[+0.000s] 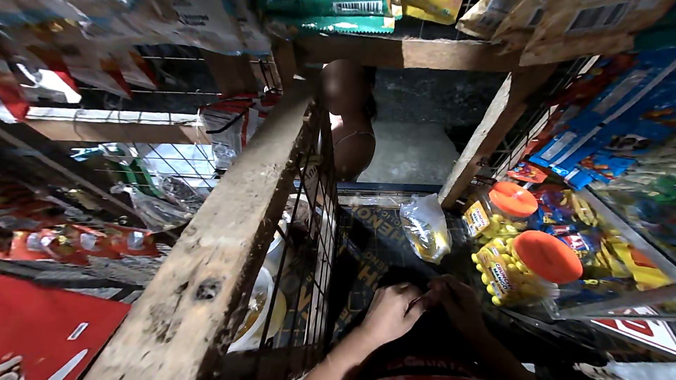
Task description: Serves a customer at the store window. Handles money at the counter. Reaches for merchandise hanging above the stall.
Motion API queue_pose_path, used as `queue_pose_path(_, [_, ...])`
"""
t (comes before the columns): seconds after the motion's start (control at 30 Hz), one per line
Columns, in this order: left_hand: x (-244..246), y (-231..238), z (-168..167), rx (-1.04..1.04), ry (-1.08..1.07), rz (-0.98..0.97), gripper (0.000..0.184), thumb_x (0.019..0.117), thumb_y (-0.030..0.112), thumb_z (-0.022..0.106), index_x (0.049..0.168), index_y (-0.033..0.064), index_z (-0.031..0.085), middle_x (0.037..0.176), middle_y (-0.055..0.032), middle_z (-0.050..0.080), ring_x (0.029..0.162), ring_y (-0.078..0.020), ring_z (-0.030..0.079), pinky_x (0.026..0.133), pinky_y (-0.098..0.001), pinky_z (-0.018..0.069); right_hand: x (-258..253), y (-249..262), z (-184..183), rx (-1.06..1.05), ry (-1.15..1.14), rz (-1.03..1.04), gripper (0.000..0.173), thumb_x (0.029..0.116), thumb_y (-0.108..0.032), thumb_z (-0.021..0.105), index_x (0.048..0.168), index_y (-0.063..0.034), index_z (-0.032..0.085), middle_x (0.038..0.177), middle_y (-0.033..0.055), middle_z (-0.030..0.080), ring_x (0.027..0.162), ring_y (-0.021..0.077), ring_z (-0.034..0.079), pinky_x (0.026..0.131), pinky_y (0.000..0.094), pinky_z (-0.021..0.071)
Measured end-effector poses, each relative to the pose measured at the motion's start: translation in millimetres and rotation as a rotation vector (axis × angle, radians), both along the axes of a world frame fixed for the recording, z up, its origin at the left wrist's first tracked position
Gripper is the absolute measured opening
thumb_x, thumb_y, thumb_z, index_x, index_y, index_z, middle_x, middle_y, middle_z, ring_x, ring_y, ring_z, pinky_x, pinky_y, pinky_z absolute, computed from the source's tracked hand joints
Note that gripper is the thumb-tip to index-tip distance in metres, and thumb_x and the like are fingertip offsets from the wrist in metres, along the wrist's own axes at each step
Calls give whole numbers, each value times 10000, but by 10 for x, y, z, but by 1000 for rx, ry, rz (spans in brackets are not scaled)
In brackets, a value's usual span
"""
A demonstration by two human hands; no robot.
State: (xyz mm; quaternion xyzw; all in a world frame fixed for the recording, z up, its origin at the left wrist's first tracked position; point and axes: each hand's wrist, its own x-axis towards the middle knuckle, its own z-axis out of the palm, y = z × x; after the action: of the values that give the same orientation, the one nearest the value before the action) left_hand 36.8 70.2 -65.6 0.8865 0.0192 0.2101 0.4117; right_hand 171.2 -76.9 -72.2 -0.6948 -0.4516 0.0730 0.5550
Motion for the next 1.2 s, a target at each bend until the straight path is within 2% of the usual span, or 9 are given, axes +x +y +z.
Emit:
queue_pose_path(0.27, [3, 0, -26, 56, -46, -6, 228, 998, 188, 607, 920, 24, 747, 881, -110, 733, 817, -227, 729, 751, -407, 605, -10, 0, 5, 5, 42, 32, 248, 1010, -189, 557, 946, 2, 701, 785, -34, 719, 693, -54, 652, 658, 147, 564])
queue_pose_path(0.43, [-14, 2, 23, 43, 4, -13, 230, 996, 184, 594, 957, 22, 752, 953, -117, 746, 881, -242, 737, 790, -440, 604, -3, -24, 19, -52, -34, -8, 246, 979, -140, 547, 966, 32, 724, 830, 47, 733, 738, 17, 674, 713, 207, 569])
queue_pose_path(0.5, [-13, 4, 25, 48, -12, -2, 234, 1004, 158, 571, 948, 15, 749, 939, -123, 742, 869, -247, 736, 779, -439, 603, -10, -22, 17, -43, -12, -13, 251, 983, -165, 559, 948, 24, 721, 809, 32, 732, 717, 7, 676, 691, 202, 576])
queue_pose_path(0.67, [-7, 0, 20, 58, -92, 19, 210, 997, 143, 593, 904, 24, 739, 883, -105, 732, 808, -212, 726, 743, -383, 603, 17, -18, -72, 14, -4, 13, 398, 1031, -351, 538, 873, -22, 697, 757, -13, 713, 696, -16, 667, 658, 193, 575])
queue_pose_path(0.73, [-4, -4, 16, 58, -103, 22, 200, 988, 136, 601, 891, 24, 736, 876, -101, 731, 800, -204, 724, 739, -371, 603, 22, -15, -80, 25, -5, 18, 421, 1041, -370, 522, 857, -28, 686, 729, -19, 696, 666, -20, 649, 631, 190, 563])
queue_pose_path(0.87, [2, -3, -9, 59, -106, 11, 226, 996, 158, 591, 881, 26, 733, 862, -100, 726, 778, -197, 717, 721, -366, 599, 27, -9, -89, 46, -16, 35, 379, 1044, -312, 522, 846, -38, 692, 741, -34, 711, 679, -33, 657, 647, 177, 570])
queue_pose_path(1.03, [7, 0, -28, 47, -91, 34, 244, 975, 189, 605, 804, 54, 715, 803, -73, 707, 726, -180, 696, 668, -368, 587, 14, -24, -95, -9, -70, 25, 334, 1013, -265, 549, 848, -23, 710, 765, 4, 717, 716, -1, 670, 689, 200, 573])
queue_pose_path(1.2, [-2, -8, -19, 21, -83, 46, 246, 970, 202, 615, 789, 72, 720, 785, -50, 709, 711, -155, 691, 655, -354, 582, -20, -48, -79, -14, -102, 5, 353, 1015, -309, 565, 861, -33, 724, 776, 17, 725, 723, 11, 677, 698, 207, 571])
